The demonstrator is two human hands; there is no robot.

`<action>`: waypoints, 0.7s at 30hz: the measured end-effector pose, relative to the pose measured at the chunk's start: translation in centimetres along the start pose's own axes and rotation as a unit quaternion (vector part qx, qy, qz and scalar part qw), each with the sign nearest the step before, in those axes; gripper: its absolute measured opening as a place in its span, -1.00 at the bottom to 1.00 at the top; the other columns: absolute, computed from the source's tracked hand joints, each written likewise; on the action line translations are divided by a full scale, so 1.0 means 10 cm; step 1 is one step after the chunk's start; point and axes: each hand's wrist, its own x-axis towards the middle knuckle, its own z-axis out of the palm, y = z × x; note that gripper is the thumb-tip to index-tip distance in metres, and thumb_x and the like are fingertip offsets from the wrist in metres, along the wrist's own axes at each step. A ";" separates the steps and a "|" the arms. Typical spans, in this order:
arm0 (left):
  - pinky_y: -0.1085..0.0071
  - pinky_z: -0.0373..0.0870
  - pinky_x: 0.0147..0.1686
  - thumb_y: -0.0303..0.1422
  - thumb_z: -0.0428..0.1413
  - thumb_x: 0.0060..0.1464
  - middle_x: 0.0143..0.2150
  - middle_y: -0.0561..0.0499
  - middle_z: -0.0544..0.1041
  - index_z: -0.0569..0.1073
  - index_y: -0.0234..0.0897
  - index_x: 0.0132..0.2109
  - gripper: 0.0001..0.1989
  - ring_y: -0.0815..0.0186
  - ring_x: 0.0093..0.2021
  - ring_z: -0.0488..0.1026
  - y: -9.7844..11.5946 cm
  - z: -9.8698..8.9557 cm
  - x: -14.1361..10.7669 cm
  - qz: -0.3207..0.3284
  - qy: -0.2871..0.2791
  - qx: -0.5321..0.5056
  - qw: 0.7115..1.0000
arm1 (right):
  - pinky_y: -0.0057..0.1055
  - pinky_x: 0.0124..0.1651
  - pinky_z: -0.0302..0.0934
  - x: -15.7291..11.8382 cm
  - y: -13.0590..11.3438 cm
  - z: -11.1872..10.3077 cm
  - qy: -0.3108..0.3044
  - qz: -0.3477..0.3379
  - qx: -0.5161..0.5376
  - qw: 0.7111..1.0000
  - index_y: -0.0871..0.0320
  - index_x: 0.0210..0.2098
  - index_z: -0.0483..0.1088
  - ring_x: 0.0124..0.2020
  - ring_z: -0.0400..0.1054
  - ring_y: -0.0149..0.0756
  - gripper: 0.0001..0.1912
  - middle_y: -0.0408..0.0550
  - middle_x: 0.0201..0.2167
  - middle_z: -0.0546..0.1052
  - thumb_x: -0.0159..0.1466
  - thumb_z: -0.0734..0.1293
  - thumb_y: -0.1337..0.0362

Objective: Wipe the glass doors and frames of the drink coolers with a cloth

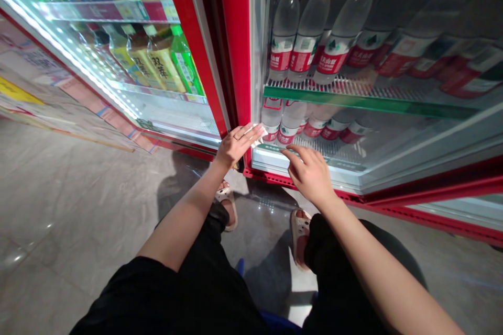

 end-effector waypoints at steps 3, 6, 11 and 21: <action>0.11 0.35 0.54 -0.58 -0.22 0.45 0.56 -0.15 0.39 0.23 -0.21 0.61 -0.31 0.19 0.62 0.18 0.06 0.07 -0.06 -0.038 0.005 -0.003 0.999 | -0.12 0.08 0.32 0.01 -0.01 0.02 -0.003 -0.003 0.003 1.000 0.21 0.25 0.54 0.10 0.49 0.02 -0.57 0.22 0.16 0.65 0.46 0.25 0.44; 0.15 0.33 0.55 -0.63 -0.20 0.40 0.58 -0.11 0.37 0.16 -0.17 0.65 -0.24 0.21 0.63 0.17 0.20 0.17 -0.10 -0.056 -0.001 -0.004 0.998 | -0.11 0.10 0.32 0.02 -0.02 0.05 -0.019 0.005 0.012 1.000 0.16 0.27 0.54 0.11 0.49 0.03 -0.55 0.18 0.17 0.64 0.44 0.27 0.43; 0.13 0.28 0.60 -0.65 -0.22 0.41 0.60 -0.03 0.36 -0.05 -0.09 0.70 -0.18 0.22 0.64 0.18 0.26 0.24 0.06 -0.023 0.031 -0.023 0.999 | -0.12 0.11 0.32 0.03 -0.05 0.09 -0.017 0.004 0.022 1.000 0.18 0.27 0.54 0.13 0.49 0.03 -0.54 0.20 0.17 0.64 0.44 0.27 0.44; 0.12 0.26 0.60 -0.66 -0.16 0.34 0.64 -0.04 0.28 -0.07 -0.09 0.70 -0.12 0.18 0.64 0.20 0.21 0.26 0.01 -0.047 0.041 -0.013 0.998 | -0.11 0.08 0.32 0.00 -0.02 0.08 -0.027 0.013 0.010 0.999 0.17 0.25 0.55 0.11 0.49 0.03 -0.56 0.20 0.17 0.65 0.45 0.26 0.43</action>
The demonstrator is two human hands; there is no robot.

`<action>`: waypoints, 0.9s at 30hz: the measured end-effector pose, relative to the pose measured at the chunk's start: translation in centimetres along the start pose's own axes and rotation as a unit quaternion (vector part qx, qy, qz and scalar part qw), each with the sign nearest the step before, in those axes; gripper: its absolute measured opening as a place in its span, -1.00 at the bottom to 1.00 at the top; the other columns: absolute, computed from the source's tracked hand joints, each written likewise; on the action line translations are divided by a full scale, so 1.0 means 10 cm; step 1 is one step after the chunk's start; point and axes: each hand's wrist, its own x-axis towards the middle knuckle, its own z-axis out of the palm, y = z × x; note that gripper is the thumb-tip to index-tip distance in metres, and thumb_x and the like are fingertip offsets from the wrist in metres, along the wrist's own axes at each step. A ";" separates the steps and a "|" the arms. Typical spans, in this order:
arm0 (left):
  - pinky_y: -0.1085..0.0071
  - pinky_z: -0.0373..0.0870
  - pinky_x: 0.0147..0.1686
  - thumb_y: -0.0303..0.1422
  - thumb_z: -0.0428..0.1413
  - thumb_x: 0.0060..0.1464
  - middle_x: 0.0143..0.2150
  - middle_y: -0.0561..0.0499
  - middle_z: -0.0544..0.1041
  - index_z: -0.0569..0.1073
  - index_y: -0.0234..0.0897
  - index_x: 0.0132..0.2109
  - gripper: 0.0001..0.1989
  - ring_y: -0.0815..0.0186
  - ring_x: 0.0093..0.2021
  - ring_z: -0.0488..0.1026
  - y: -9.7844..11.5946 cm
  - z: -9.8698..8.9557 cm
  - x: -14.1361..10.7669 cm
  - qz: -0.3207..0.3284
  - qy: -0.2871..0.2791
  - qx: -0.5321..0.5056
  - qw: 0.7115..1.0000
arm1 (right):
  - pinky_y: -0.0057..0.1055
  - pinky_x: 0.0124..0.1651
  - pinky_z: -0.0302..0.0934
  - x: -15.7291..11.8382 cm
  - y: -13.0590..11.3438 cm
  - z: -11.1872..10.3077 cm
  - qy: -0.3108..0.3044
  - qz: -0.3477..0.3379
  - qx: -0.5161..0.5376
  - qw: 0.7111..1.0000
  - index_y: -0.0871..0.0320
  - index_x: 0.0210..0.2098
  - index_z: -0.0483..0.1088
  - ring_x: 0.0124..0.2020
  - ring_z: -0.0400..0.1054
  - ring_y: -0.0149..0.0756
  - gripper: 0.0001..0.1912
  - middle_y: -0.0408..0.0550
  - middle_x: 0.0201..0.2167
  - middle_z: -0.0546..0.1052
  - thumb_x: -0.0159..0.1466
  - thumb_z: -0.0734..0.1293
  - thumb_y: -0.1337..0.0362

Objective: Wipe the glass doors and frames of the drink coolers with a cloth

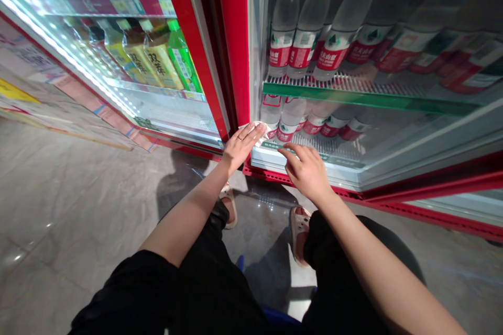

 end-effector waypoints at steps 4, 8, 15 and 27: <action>0.21 0.31 0.57 -0.65 -0.16 0.35 0.63 0.06 0.29 0.15 -0.18 0.65 -0.21 0.27 0.66 0.09 0.24 -0.10 0.08 0.090 -0.068 0.081 0.990 | -0.14 0.07 0.32 0.00 0.00 0.00 0.004 -0.002 -0.011 1.000 0.18 0.25 0.56 0.09 0.50 0.00 -0.57 0.18 0.15 0.66 0.46 0.26 0.43; 0.23 0.20 0.62 -0.65 -0.10 0.34 0.64 0.07 0.27 0.10 -0.11 0.67 -0.17 0.28 0.66 0.11 0.18 -0.10 0.29 0.097 -0.033 0.083 0.991 | -0.13 0.10 0.31 0.01 0.00 0.01 -0.003 -0.008 0.003 1.000 0.17 0.25 0.55 0.10 0.49 0.00 -0.57 0.18 0.15 0.65 0.45 0.27 0.43; 0.20 0.15 0.65 -0.69 -0.13 0.36 0.61 0.02 0.33 -0.04 -0.09 0.70 -0.13 0.27 0.63 0.21 0.06 0.05 0.18 0.037 0.041 0.033 0.998 | -0.14 0.08 0.28 -0.02 0.06 -0.01 -0.010 0.007 0.003 1.000 0.14 0.25 0.55 0.10 0.48 0.01 -0.56 0.16 0.15 0.65 0.45 0.28 0.42; 0.19 0.16 0.65 -0.67 -0.13 0.40 0.63 0.04 0.28 -0.07 -0.01 0.70 -0.14 0.27 0.64 0.18 0.16 -0.06 0.33 0.031 0.038 0.005 0.999 | -0.13 0.08 0.28 -0.01 0.07 -0.03 -0.016 0.009 0.008 1.000 0.15 0.25 0.55 0.08 0.48 0.00 -0.58 0.17 0.15 0.66 0.48 0.26 0.41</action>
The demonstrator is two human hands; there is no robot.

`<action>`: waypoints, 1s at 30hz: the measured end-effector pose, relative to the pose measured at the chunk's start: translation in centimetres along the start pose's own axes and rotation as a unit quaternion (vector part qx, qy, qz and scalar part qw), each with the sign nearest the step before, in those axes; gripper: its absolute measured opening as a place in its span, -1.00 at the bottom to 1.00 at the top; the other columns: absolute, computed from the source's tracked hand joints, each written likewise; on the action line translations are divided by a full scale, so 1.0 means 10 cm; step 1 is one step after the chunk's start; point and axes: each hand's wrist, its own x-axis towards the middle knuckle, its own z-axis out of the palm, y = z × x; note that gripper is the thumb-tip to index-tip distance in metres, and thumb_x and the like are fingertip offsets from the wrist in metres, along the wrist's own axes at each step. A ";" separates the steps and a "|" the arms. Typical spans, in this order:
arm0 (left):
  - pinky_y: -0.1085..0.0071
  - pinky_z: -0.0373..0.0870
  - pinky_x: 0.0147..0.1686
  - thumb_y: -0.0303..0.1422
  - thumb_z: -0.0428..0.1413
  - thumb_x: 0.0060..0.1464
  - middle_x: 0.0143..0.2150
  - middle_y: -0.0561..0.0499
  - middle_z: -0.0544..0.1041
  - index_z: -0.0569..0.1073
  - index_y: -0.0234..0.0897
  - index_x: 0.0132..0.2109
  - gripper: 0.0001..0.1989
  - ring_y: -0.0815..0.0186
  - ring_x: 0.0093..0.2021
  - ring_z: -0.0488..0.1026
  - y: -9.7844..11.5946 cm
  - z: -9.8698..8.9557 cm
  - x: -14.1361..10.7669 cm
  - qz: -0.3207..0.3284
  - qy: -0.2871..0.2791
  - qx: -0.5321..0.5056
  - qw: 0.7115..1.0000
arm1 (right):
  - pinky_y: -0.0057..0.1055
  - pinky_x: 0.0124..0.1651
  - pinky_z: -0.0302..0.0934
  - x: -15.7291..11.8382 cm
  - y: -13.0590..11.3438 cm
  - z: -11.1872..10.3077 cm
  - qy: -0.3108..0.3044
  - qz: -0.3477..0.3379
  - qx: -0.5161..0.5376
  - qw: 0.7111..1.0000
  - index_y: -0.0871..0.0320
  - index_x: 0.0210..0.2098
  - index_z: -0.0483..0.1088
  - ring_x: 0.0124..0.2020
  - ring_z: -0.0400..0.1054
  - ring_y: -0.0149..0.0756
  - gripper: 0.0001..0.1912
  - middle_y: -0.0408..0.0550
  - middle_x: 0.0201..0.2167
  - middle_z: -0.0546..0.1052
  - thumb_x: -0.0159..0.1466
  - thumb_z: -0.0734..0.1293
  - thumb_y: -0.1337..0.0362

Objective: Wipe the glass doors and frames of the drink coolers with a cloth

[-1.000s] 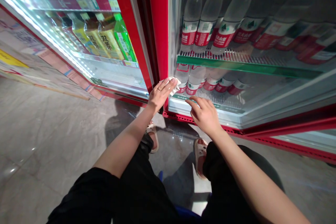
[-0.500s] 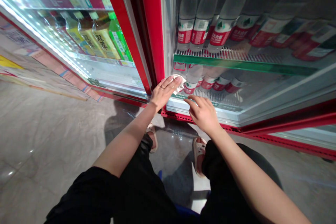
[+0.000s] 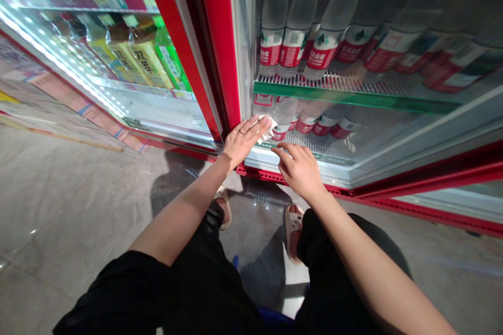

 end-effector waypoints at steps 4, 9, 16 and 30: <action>0.22 0.19 0.63 -0.66 -0.10 0.41 0.61 0.00 0.34 0.08 -0.07 0.67 -0.20 0.25 0.63 0.22 0.04 0.03 -0.05 -0.003 0.002 0.021 1.000 | -0.15 0.08 0.28 -0.01 0.02 -0.01 0.009 -0.007 -0.010 1.000 0.19 0.22 0.56 0.07 0.49 -0.02 -0.60 0.16 0.12 0.67 0.48 0.25 0.43; 0.26 0.26 0.60 -0.63 -0.07 0.43 0.57 0.05 0.40 0.21 -0.13 0.63 -0.28 0.30 0.62 0.24 0.25 0.00 0.04 0.068 -0.038 0.052 0.996 | -0.16 0.10 0.28 -0.01 0.02 0.01 0.000 -0.005 -0.016 1.000 0.18 0.22 0.57 0.09 0.49 -0.02 -0.59 0.15 0.13 0.67 0.47 0.26 0.44; 0.25 0.23 0.61 -0.64 -0.09 0.44 0.59 -0.03 0.36 0.17 -0.12 0.65 -0.26 0.26 0.63 0.22 0.00 -0.12 0.18 0.003 -0.009 0.080 0.997 | -0.16 0.08 0.27 -0.01 0.07 -0.03 -0.004 0.008 -0.020 1.000 0.18 0.23 0.57 0.07 0.49 -0.01 -0.60 0.15 0.14 0.67 0.49 0.25 0.42; 0.31 0.20 0.62 -0.62 -0.11 0.47 0.59 0.07 0.36 0.13 -0.11 0.65 -0.28 0.35 0.62 0.22 0.09 -0.13 0.27 0.100 -0.026 0.094 0.990 | -0.16 0.08 0.24 -0.02 0.08 -0.05 -0.001 0.012 -0.022 1.000 0.18 0.22 0.57 0.08 0.47 -0.01 -0.61 0.16 0.13 0.67 0.49 0.25 0.41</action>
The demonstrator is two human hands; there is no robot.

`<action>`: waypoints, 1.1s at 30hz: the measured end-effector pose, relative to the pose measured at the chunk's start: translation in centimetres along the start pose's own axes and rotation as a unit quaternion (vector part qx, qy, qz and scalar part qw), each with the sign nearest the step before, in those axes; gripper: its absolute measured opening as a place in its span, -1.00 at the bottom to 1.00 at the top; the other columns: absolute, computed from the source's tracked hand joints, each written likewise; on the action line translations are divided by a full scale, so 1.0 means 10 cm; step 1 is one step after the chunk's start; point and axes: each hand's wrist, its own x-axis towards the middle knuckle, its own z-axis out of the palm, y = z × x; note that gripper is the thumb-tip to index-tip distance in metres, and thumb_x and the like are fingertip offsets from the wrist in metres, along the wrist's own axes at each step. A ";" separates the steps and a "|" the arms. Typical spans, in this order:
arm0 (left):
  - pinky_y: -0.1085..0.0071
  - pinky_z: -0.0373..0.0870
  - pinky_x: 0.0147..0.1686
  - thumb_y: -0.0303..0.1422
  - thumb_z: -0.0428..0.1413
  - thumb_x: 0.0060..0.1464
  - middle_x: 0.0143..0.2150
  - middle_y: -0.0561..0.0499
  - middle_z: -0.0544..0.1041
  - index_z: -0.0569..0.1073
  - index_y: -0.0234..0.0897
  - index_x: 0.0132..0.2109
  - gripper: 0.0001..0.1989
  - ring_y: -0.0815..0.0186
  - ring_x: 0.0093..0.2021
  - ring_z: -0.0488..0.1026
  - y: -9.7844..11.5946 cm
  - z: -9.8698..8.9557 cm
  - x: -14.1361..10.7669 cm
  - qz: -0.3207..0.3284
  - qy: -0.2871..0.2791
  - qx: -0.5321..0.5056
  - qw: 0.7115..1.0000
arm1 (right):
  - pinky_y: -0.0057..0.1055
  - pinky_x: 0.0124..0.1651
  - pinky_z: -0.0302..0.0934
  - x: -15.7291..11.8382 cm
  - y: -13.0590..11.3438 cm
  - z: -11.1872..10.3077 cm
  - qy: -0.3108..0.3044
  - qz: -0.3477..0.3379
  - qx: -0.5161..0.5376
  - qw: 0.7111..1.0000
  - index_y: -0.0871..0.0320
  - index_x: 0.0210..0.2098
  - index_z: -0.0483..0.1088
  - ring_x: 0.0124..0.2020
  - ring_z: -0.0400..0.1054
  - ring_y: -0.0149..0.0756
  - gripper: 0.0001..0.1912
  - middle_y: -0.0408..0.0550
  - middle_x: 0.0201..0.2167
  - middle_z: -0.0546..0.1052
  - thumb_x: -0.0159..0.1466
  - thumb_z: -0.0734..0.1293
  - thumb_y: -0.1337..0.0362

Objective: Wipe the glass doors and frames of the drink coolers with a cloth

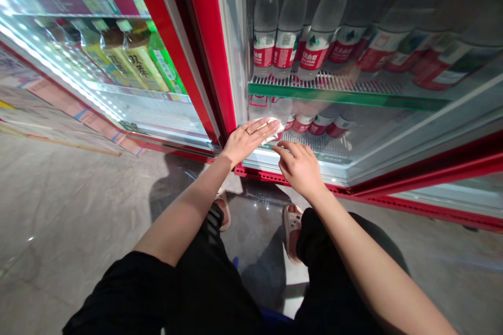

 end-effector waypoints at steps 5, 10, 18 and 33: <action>0.28 0.21 0.61 -0.66 -0.12 0.44 0.57 0.01 0.40 0.19 -0.12 0.63 -0.26 0.32 0.61 0.24 -0.03 0.04 -0.05 -0.044 0.014 0.002 0.999 | -0.17 0.07 0.25 -0.01 0.04 -0.01 0.019 -0.008 -0.006 1.000 0.21 0.20 0.58 0.07 0.49 -0.02 -0.63 0.15 0.13 0.67 0.49 0.26 0.42; 0.32 0.23 0.60 -0.56 -0.03 0.46 0.61 0.05 0.31 0.18 -0.17 0.64 -0.31 0.33 0.64 0.18 0.23 -0.02 0.02 0.019 -0.034 -0.005 0.999 | -0.17 0.08 0.26 -0.03 0.05 -0.03 0.017 -0.004 -0.012 1.000 0.20 0.23 0.57 0.07 0.49 -0.02 -0.60 0.14 0.14 0.67 0.49 0.25 0.43; 0.33 0.15 0.64 -0.55 -0.09 0.50 0.63 0.14 0.26 0.04 -0.11 0.67 -0.29 0.40 0.65 0.11 0.16 -0.16 0.18 0.021 -0.034 0.001 0.999 | -0.14 0.10 0.26 -0.02 0.05 -0.07 0.009 0.010 0.001 1.000 0.17 0.23 0.57 0.08 0.49 0.00 -0.58 0.15 0.14 0.67 0.49 0.23 0.42; 0.31 0.17 0.62 -0.60 -0.10 0.45 0.61 0.07 0.30 0.06 -0.09 0.67 -0.25 0.34 0.64 0.13 0.16 -0.12 0.16 0.010 -0.052 -0.049 0.997 | -0.11 0.03 0.25 -0.07 0.21 -0.10 0.057 0.085 0.014 0.995 0.09 0.19 0.58 0.02 0.46 0.02 -0.61 0.13 0.08 0.66 0.46 0.27 0.37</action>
